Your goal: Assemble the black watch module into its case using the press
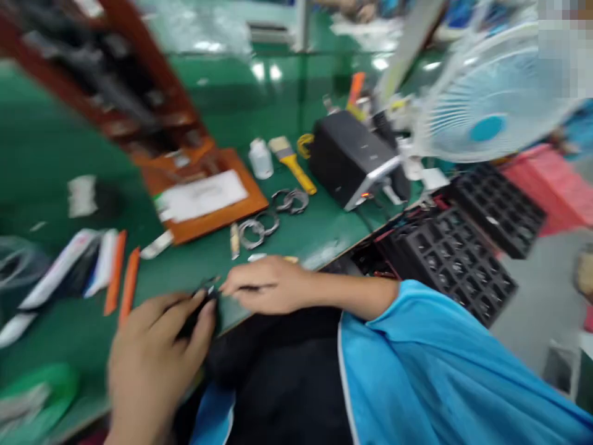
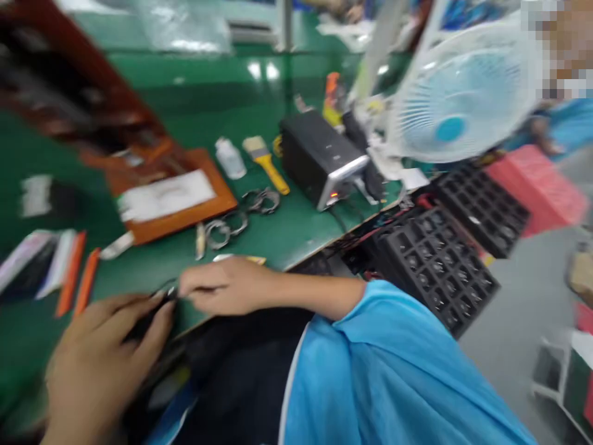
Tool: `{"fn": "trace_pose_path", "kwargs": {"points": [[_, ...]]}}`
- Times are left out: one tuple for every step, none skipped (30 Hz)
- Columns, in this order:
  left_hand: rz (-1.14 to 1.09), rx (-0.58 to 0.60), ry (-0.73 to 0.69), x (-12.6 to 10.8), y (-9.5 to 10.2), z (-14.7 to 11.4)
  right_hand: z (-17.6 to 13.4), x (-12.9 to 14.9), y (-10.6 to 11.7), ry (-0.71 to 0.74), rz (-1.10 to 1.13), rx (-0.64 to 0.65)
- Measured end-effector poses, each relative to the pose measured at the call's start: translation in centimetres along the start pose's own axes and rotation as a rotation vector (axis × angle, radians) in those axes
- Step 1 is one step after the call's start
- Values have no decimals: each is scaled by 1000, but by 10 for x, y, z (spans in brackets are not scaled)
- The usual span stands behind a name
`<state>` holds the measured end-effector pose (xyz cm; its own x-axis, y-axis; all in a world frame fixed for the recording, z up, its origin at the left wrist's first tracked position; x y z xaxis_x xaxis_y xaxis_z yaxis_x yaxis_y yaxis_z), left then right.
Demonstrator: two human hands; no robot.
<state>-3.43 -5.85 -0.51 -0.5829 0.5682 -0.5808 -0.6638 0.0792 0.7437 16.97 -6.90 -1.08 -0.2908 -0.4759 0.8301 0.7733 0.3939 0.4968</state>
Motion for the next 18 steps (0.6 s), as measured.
{"fn": "trace_pose_path", "kwargs": {"points": [[84,-86,-19,-14,4,2,-1,4,1,21,-29,-23],[118,-111,-60,-24,4,3,-2,8,4,66,-36,-78],[133,-123,-51,-28,2,5,-3,9,7,94,-28,-119],[140,-122,-24,-27,0,6,-4,8,10,89,-20,-155],[144,-127,2,-24,-2,5,-4,6,11,75,-11,-158],[149,-132,21,-21,-3,4,-4,6,13,76,-12,-171],[156,-130,42,-18,-3,1,-4,5,14,66,-20,-179],[164,-131,55,-17,-3,-1,-5,7,15,64,-25,-176],[167,-128,66,-16,-4,-3,-5,8,15,52,-25,-171],[166,-124,74,-16,-4,-5,-6,9,16,35,-18,-170],[161,-121,78,-16,-4,-6,-6,10,16,19,-7,-167],[152,-119,79,-16,-4,-7,-6,11,16,1,3,-166],[144,-117,78,-16,-4,-7,-6,11,17,-12,8,-170],[138,-116,74,-16,-4,-7,-6,12,17,-17,6,-173],[135,-115,71,-16,-4,-7,-6,12,16,-16,-2,-175],[135,-115,71,-15,-4,-7,-6,12,16,-12,-12,-180],[139,-115,72,-14,-4,-7,-6,12,16,-8,-19,-185],[145,-116,74,-14,-5,-7,-6,11,16,-7,-25,-190]]}}
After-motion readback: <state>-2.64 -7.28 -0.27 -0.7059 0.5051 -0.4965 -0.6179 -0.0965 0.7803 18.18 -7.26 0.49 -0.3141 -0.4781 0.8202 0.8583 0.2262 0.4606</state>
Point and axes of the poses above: each hand's wrist, its own z-axis towards the middle knuckle, its own y-axis out of the back of the hand, x = y × z, the point moved 6 cm from there along z, towards the middle knuckle, and after that the axes turned 7 degrees about y, right-handed, at the moved point
